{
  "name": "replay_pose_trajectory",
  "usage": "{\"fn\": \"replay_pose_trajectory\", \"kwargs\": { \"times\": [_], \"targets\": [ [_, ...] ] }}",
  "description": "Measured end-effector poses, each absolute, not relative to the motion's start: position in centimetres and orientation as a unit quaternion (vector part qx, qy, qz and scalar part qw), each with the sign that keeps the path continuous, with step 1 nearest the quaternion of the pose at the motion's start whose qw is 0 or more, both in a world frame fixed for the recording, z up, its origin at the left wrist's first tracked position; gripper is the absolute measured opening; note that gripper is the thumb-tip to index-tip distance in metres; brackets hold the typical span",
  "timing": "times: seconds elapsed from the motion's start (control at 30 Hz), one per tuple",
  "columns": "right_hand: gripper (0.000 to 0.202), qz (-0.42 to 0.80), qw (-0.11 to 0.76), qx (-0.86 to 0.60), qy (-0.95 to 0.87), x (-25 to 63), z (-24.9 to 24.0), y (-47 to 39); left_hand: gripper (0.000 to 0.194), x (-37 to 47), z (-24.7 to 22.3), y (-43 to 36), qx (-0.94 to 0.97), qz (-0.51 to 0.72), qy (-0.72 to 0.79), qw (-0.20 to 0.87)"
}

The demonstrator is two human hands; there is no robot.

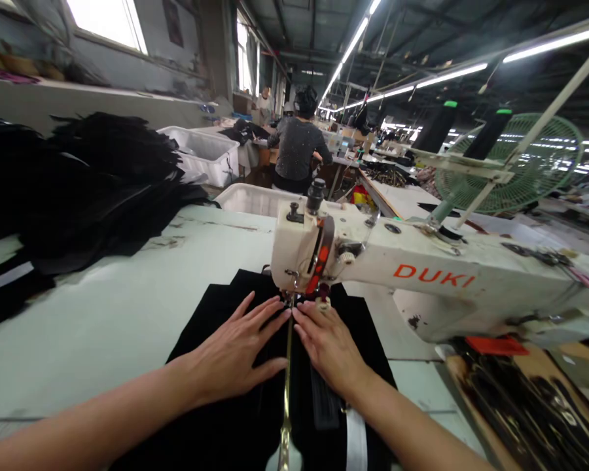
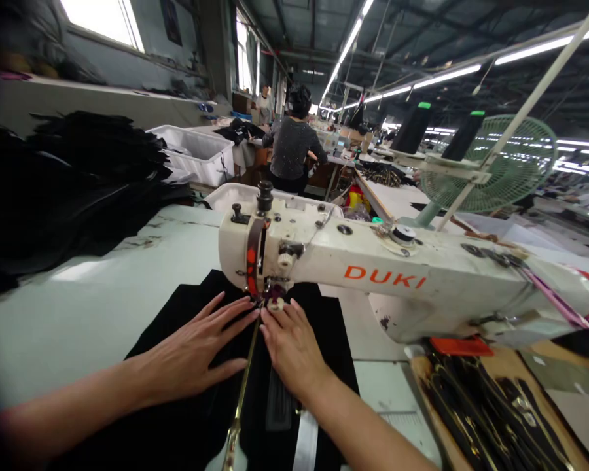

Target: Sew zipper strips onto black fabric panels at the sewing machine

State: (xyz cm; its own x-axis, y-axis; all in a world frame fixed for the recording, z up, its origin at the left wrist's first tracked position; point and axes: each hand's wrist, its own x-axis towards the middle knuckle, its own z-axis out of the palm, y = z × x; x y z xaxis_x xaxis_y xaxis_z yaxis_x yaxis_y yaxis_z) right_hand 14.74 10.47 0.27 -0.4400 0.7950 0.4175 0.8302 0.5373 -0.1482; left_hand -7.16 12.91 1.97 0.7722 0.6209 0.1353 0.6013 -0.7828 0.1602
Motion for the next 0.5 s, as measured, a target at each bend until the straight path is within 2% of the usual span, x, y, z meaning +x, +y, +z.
{"fn": "replay_pose_trajectory", "kwargs": {
  "times": [0.17,0.3,0.4,0.5],
  "targets": [
    [0.038,0.020,0.208,-0.507,-0.837,14.2,1.5,6.3,0.055,-7.9,2.3,8.1,0.943,0.080,0.318,0.062],
    [0.043,0.107,0.216,-0.497,-0.834,13.4,1.9,0.8,0.091,-9.3,2.0,2.7,0.951,0.132,0.276,0.051],
    [0.056,0.114,0.223,-0.476,-0.843,13.1,1.8,-1.7,0.088,-10.0,1.2,1.4,0.944,0.171,0.279,0.045],
    [0.049,0.103,0.235,-0.466,-0.847,13.1,1.6,-2.2,0.088,-10.2,0.6,2.2,0.941,0.187,0.271,0.077]
  ]
}}
